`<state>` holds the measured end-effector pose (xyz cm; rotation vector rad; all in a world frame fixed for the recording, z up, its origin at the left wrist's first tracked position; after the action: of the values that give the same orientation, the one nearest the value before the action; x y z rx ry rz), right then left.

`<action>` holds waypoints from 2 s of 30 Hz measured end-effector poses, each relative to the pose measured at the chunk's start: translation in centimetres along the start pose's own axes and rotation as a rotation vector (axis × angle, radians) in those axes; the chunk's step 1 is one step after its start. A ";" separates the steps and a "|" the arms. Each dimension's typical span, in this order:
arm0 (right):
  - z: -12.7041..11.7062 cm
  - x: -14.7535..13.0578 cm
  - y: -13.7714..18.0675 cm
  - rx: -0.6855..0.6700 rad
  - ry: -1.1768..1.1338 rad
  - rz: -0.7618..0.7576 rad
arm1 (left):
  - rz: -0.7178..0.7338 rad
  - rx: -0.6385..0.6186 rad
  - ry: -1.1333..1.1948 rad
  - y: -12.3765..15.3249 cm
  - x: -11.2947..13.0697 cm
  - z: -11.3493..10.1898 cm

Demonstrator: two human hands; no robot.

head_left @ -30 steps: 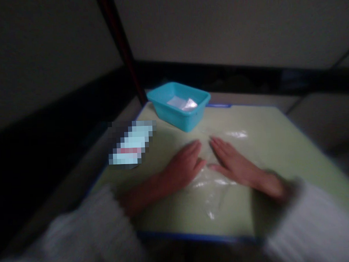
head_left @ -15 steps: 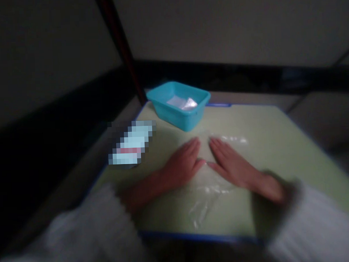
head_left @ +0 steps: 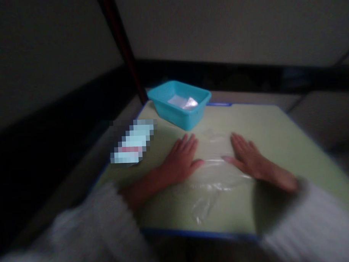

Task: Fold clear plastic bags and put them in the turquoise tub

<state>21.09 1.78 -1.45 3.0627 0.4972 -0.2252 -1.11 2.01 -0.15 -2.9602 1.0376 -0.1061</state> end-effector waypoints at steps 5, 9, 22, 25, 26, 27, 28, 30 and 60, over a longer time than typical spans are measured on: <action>-1.4 2.7 0.0 0.055 -0.024 0.138 | 0.015 0.006 0.018 0.0 0.1 -0.1; -3.7 1.2 -0.7 0.215 -0.102 0.009 | 0.035 0.006 0.044 0.1 0.0 -0.4; -3.4 -1.5 -3.6 0.228 -0.474 -0.163 | 0.160 0.042 0.090 -0.1 0.7 -1.3; -3.6 -1.8 -3.7 0.260 -0.478 -0.203 | 0.189 0.074 0.107 -0.1 0.9 -1.3; -3.6 -1.9 -3.7 0.267 -0.488 -0.207 | 0.194 0.085 0.122 -0.1 0.9 -1.4; -3.6 -1.9 -3.7 0.270 -0.504 -0.205 | 0.196 0.095 0.143 -0.1 0.9 -1.5; -3.6 -1.9 -3.7 0.269 -0.522 -0.199 | 0.195 0.102 0.168 -0.2 1.0 -1.6; -3.5 -1.8 -3.7 0.267 -0.544 -0.185 | 0.186 0.107 0.216 -0.3 1.0 -1.9; -3.7 -5.5 -2.1 0.117 -0.131 -0.547 | 0.142 0.145 0.542 -2.7 0.6 -1.6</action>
<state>15.83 2.24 3.03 2.9140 1.3441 -0.4762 0.97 3.78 1.59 -2.7686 1.2102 -0.9784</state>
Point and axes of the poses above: each hand's wrist, its own y-axis away from the middle knuckle, its own z-axis out of the palm, x = y × z, the point moved 5 cm from there along -y, towards the middle knuckle, and after that the axes turned 6 degrees about -x, right-handed, at the moved point
